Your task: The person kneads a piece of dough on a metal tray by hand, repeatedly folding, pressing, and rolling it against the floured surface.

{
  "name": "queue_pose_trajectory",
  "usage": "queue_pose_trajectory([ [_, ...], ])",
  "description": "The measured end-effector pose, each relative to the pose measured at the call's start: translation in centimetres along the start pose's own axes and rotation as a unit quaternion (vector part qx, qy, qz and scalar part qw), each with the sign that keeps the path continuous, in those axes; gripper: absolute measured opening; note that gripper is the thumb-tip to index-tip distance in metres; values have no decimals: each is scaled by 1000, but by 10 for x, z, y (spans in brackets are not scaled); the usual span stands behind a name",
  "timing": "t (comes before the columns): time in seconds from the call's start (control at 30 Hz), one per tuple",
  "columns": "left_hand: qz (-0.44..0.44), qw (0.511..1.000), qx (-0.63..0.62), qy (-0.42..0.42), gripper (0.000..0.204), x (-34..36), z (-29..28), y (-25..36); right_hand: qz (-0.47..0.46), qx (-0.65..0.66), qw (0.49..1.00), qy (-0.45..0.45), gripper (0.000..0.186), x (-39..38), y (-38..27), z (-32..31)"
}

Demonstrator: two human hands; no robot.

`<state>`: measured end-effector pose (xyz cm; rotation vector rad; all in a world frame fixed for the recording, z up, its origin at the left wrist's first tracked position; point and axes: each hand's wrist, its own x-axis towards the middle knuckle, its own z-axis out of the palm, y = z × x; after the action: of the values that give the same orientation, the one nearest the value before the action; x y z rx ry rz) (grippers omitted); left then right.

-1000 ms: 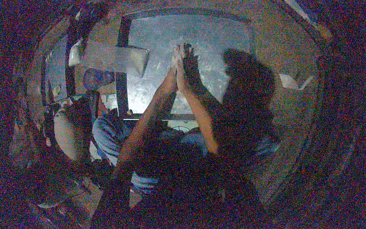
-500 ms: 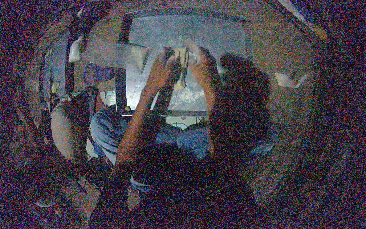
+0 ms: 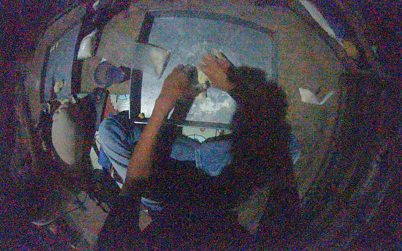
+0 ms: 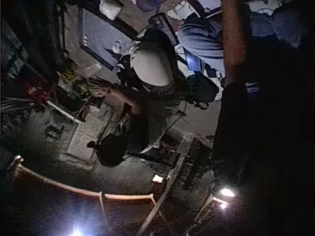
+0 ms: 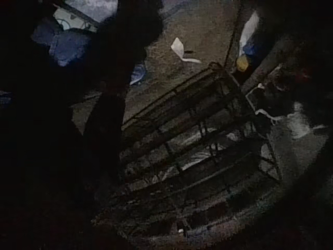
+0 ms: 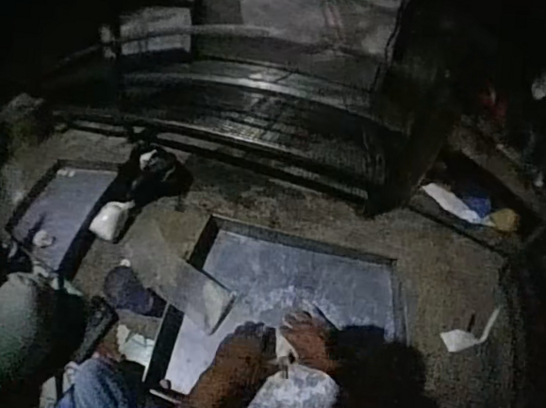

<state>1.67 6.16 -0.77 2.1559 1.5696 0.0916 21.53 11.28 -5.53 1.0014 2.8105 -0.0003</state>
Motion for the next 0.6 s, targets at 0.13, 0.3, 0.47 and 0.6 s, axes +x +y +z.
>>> queue_pose_trajectory([
  [0.13,56,992,19,111,59,2,47,13,71,-5,997,3,82,-33,9,39],
  [0.3,77,995,17,55,61,0,42,31,158,74,981,82,76,-67,-4,44],
  [0.47,87,992,-73,62,63,-10,26,25,252,98,944,189,69,-56,-43,54],
  [0.6,93,985,-144,1,57,-8,6,19,231,281,929,69,62,-57,-45,-25],
])
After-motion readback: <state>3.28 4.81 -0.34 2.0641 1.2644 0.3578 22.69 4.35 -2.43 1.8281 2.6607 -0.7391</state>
